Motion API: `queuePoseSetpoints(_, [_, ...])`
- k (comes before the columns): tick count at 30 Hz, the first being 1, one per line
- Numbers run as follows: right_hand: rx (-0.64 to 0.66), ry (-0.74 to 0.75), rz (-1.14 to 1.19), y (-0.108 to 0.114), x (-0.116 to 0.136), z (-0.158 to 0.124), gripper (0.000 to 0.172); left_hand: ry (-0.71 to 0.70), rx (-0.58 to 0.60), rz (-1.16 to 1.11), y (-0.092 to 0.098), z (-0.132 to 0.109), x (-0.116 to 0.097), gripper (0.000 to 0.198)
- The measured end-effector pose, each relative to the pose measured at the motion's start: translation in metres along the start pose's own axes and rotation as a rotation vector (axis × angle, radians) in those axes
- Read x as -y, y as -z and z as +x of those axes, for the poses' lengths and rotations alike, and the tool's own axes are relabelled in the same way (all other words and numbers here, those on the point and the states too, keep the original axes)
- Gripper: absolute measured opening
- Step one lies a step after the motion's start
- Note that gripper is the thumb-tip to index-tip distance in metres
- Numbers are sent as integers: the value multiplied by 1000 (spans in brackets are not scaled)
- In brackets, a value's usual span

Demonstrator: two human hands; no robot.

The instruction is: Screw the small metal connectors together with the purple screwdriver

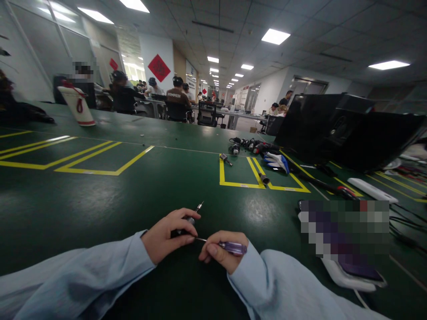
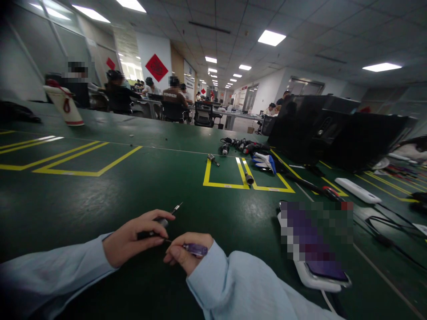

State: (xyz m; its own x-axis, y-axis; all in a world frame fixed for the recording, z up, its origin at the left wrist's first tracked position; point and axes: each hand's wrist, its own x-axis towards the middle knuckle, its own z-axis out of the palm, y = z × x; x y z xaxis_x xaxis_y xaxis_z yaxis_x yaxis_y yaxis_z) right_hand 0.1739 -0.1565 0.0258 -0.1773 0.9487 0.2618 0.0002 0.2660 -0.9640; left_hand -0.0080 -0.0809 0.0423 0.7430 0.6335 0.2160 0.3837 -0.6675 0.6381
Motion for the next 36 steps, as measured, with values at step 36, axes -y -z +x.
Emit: queuePoseSetpoints(36, [-234, 458, -482, 8, -5, 51, 18, 390, -448, -795, 1, 50, 15, 41])
